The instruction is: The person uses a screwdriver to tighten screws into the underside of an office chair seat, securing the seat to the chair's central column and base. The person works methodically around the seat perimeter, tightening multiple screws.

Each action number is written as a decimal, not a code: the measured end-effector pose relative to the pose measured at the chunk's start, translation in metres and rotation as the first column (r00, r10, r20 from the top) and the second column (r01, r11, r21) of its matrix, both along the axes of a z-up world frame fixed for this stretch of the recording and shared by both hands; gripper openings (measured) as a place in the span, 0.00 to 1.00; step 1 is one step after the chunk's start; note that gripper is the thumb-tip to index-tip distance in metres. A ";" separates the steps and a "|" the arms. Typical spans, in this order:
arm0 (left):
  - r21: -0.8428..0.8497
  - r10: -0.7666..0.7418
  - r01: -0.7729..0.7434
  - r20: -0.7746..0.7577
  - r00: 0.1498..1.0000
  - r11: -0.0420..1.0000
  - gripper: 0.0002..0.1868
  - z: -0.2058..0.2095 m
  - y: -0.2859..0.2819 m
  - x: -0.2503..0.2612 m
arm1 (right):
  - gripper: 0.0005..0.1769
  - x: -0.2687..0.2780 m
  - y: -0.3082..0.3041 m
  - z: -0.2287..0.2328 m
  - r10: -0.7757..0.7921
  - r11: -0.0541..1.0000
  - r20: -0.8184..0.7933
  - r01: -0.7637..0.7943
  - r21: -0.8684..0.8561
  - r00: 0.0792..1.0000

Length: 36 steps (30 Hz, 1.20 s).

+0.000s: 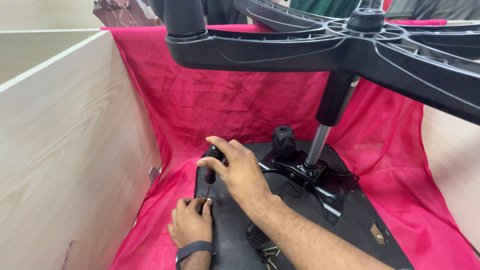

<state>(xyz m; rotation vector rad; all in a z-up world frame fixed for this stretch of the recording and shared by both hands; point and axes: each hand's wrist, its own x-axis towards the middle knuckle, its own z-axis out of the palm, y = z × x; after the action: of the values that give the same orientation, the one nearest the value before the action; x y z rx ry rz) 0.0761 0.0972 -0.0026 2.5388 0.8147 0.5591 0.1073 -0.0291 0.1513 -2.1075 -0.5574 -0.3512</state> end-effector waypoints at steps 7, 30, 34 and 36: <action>-0.167 0.042 -0.044 -0.013 0.999 0.985 0.13 0.009 0.000 -0.002 | 0.29 0.009 0.001 -0.003 -0.032 0.989 0.029 0.036 -0.145 0.999; -0.140 0.025 -0.026 -0.011 1.000 0.990 0.11 0.010 -0.001 -0.003 | 0.22 0.008 -0.006 -0.010 0.209 0.972 -0.256 -0.172 0.158 0.944; -0.141 0.038 -0.040 -0.017 0.999 0.989 0.11 0.009 -0.002 -0.001 | 0.19 0.004 -0.002 -0.014 0.212 0.959 -0.140 -0.178 0.220 0.967; -0.132 0.027 -0.029 -0.015 1.000 0.991 0.10 0.007 -0.001 0.000 | 0.18 0.005 -0.002 -0.013 0.093 0.988 0.042 -0.097 0.118 0.995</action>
<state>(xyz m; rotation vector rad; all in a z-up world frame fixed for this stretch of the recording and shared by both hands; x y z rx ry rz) 0.0764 0.0963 0.0047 2.4158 0.8645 0.4809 0.1126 -0.0307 0.1385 -1.9554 -0.6398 -0.3600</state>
